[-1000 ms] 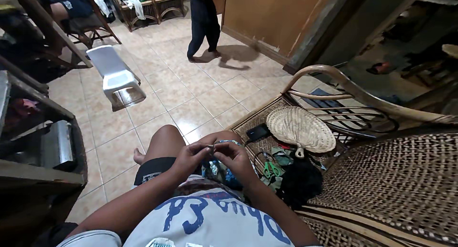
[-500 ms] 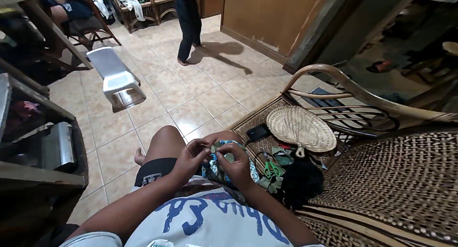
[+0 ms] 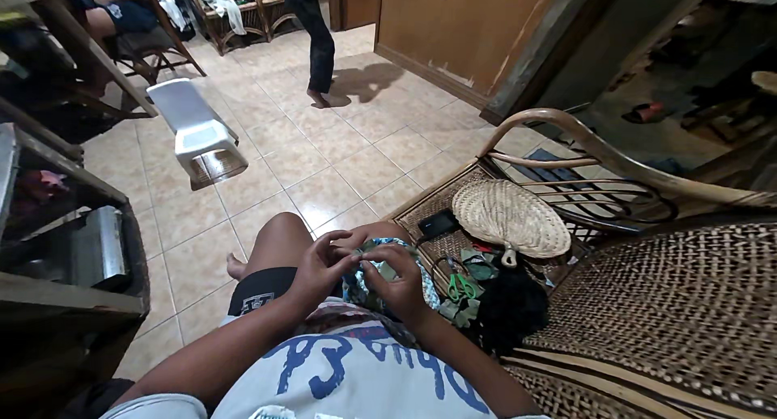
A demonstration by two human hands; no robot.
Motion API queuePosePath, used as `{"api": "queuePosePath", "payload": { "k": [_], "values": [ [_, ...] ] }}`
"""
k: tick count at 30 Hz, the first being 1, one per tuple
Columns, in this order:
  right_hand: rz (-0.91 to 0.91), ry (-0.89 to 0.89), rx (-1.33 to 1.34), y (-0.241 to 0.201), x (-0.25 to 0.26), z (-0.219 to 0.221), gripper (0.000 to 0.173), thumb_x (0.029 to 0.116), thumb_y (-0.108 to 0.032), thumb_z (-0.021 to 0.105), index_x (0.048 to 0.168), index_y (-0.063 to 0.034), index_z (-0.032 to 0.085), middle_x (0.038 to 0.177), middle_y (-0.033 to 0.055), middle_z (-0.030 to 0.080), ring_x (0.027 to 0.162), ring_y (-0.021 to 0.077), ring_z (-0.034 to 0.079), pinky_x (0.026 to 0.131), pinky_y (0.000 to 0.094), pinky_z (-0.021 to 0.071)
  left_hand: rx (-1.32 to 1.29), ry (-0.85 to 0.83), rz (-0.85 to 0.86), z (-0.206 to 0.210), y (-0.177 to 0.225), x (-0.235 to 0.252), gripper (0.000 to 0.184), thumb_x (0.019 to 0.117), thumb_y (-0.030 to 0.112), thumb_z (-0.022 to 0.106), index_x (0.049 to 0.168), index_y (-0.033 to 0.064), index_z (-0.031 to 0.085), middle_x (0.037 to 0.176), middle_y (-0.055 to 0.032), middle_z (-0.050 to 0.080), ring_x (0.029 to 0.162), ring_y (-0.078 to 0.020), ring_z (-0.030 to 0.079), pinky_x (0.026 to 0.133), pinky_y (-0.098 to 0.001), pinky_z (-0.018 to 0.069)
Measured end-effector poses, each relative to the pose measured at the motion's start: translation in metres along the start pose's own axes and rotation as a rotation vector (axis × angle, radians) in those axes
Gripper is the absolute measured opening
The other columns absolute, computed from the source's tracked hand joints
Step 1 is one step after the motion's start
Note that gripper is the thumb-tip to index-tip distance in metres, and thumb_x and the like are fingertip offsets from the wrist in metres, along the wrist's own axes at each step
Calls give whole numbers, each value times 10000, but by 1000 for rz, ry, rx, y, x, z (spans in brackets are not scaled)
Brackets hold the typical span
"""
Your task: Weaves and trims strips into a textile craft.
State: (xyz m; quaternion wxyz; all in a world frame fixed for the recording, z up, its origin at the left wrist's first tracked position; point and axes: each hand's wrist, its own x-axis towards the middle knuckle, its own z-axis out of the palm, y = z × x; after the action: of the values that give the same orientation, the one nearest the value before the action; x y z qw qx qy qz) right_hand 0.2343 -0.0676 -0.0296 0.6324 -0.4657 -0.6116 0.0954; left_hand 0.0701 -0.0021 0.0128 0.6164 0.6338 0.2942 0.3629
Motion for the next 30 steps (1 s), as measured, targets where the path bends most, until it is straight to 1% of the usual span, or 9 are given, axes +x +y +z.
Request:
{"api": "queuePosePath", "payload": {
  "k": [2,5,8,11,13,14,21,24,30],
  "values": [
    [38,-16,2,-1,1,-1,154,921,-128,672,969,-3,747,952,88,736,946,121,686,879,283,566,101,-1,82,-1,-3,-1,440,930,18,684,1332,-37,516,952,-16,737,837,-68,712,805,-244,596],
    [22,-30,-101,-4,1,-1,174,928,-178,692,960,-21,759,941,85,748,930,143,694,880,319,558,368,-37,368,-2,-9,-3,440,932,30,675,1336,-83,543,987,-59,746,901,-48,715,865,-229,587],
    [-22,-44,-197,-5,3,-2,164,917,-120,639,935,-21,767,925,96,756,922,171,708,882,333,559,523,-40,518,-4,-10,-2,410,943,50,665,1336,-44,591,984,-85,755,910,-59,715,883,-242,575],
    [305,-177,67,-15,11,-11,178,970,-92,598,987,41,715,934,71,716,896,81,672,858,246,551,262,-59,197,-3,1,-2,382,961,24,573,1334,-53,558,1035,-71,694,882,-53,674,807,-221,571],
    [665,-258,423,-22,22,-19,117,1025,-81,542,1010,-12,635,900,-13,663,838,33,647,828,231,558,-22,-62,-86,-6,8,2,328,977,33,543,1303,1,550,1033,-20,673,858,-75,661,775,-251,569],
    [735,-261,505,-21,23,-19,110,1033,-81,529,1008,-29,622,886,-21,657,825,38,648,828,243,564,-92,-70,-144,-7,7,3,314,978,36,544,1291,16,553,1023,-8,670,850,-78,658,769,-255,569],
    [598,-192,380,-18,16,-12,141,1010,-142,590,1029,-8,631,946,-3,671,883,33,650,843,240,558,-157,-108,-147,-8,2,5,361,971,24,538,1331,28,503,1020,-10,651,839,-69,640,774,-237,551],
    [511,-220,315,-17,12,-9,336,937,-256,698,1103,27,629,1012,31,671,913,51,653,832,238,561,-169,-136,-136,-8,2,5,365,965,28,551,1328,33,510,1015,-5,659,846,-68,648,769,-234,557],
    [440,-188,203,-16,7,-3,173,971,-84,556,977,36,681,899,23,685,828,-11,636,802,190,543,171,-234,116,-15,-1,8,384,959,50,568,1331,-31,515,1050,-17,655,899,-25,643,816,-207,552]
  ]
}}
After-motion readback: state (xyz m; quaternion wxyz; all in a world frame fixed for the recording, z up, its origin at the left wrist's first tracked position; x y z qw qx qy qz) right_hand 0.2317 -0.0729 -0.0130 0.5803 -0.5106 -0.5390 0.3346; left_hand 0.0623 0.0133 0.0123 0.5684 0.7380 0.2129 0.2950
